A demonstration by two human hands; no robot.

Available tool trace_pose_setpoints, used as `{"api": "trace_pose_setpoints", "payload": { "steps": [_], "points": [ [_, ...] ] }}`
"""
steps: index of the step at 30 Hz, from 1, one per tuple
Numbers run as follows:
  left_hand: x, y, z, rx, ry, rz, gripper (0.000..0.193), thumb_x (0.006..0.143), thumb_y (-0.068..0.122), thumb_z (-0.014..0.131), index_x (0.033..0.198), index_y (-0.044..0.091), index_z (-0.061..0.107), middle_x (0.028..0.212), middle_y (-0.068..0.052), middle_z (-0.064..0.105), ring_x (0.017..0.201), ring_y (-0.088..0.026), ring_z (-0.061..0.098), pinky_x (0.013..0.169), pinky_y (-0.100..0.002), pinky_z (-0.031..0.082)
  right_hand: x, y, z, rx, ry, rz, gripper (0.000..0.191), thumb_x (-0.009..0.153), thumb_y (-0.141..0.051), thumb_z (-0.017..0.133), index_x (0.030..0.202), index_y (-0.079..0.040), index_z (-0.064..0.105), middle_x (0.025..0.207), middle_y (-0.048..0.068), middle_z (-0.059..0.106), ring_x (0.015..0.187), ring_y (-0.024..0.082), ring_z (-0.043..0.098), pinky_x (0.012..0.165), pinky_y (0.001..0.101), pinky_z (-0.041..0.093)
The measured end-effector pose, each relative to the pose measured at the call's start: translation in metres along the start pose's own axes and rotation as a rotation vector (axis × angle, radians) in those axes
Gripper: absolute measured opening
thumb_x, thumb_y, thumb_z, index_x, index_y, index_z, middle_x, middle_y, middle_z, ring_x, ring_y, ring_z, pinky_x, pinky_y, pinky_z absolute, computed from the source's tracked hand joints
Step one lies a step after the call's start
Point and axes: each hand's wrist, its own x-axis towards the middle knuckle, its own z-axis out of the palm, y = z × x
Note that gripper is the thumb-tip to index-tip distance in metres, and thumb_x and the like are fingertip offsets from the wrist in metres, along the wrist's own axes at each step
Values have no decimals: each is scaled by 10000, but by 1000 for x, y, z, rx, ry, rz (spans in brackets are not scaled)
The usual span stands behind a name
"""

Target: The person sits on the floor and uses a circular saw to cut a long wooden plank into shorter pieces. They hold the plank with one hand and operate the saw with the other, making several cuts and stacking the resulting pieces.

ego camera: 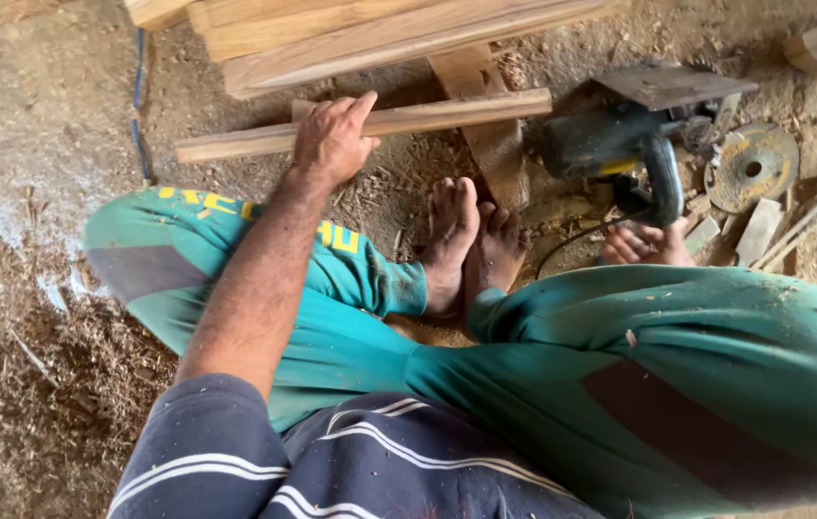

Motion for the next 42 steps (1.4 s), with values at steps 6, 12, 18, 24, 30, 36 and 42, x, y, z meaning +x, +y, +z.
{"api": "trace_pose_setpoints", "payload": {
  "steps": [6, 12, 18, 24, 30, 36, 42],
  "points": [
    [1, 0, 8, 86, -79, -36, 463, 894, 210, 824, 1246, 7, 604, 986, -150, 716, 819, -257, 679, 762, -428, 579, 6, -3, -2, 19, -11, 31, 578, 1030, -572, 564, 1257, -58, 698, 1156, 206, 710, 1006, 354, 684, 856, 443, 596],
    [-2, 4, 2, 46, -86, -67, 399, 942, 230, 789, 1206, -1, 598, 970, -164, 705, 819, -258, 674, 734, -423, 580, 13, -9, -3, 18, -36, 47, 589, 1030, -561, 583, 1295, -49, 701, 1180, 203, 709, 1010, 340, 689, 854, 421, 616],
    [17, -16, -24, -130, -206, -82, 509, 989, 377, 791, 1378, 114, 594, 1241, -167, 678, 1085, -288, 628, 985, -488, 493, 33, -14, 7, -77, -110, 30, 602, 1030, -551, 601, 1333, -41, 703, 1205, 199, 708, 1015, 326, 694, 852, 400, 637],
    [20, 5, -9, 114, -74, 13, 1022, 716, 455, 920, 1529, 107, 407, 1338, -237, 573, 1156, -362, 567, 1001, -541, 439, 52, -17, 9, 5, -120, -43, 360, 1078, -296, 632, 1343, -54, 662, 1141, 147, 727, 998, 328, 716, 894, 445, 645],
    [33, 19, -22, 2, -286, -141, 840, 880, 248, 824, 1606, 289, 403, 1379, -138, 593, 1252, -300, 561, 1139, -484, 422, 50, -23, 11, 149, 113, -34, 313, 1014, -227, 699, 1192, 29, 663, 1063, 183, 734, 926, 324, 748, 864, 430, 674],
    [57, 14, -63, -306, -616, -342, 725, 890, 271, 760, 1540, 363, 450, 1573, -72, 476, 1374, -300, 508, 1212, -529, 320, 51, -22, 14, 136, 131, -12, 339, 977, -228, 739, 1169, 33, 640, 1032, 190, 719, 892, 306, 745, 831, 413, 682],
    [54, 14, -58, -299, -584, -294, 703, 892, 308, 759, 1533, 368, 475, 1562, -73, 507, 1386, -306, 510, 1211, -530, 338, 47, -34, 14, 197, 134, 84, 380, 972, -192, 752, 1199, 64, 587, 988, 208, 670, 858, 295, 718, 762, 367, 673]
  ]
}}
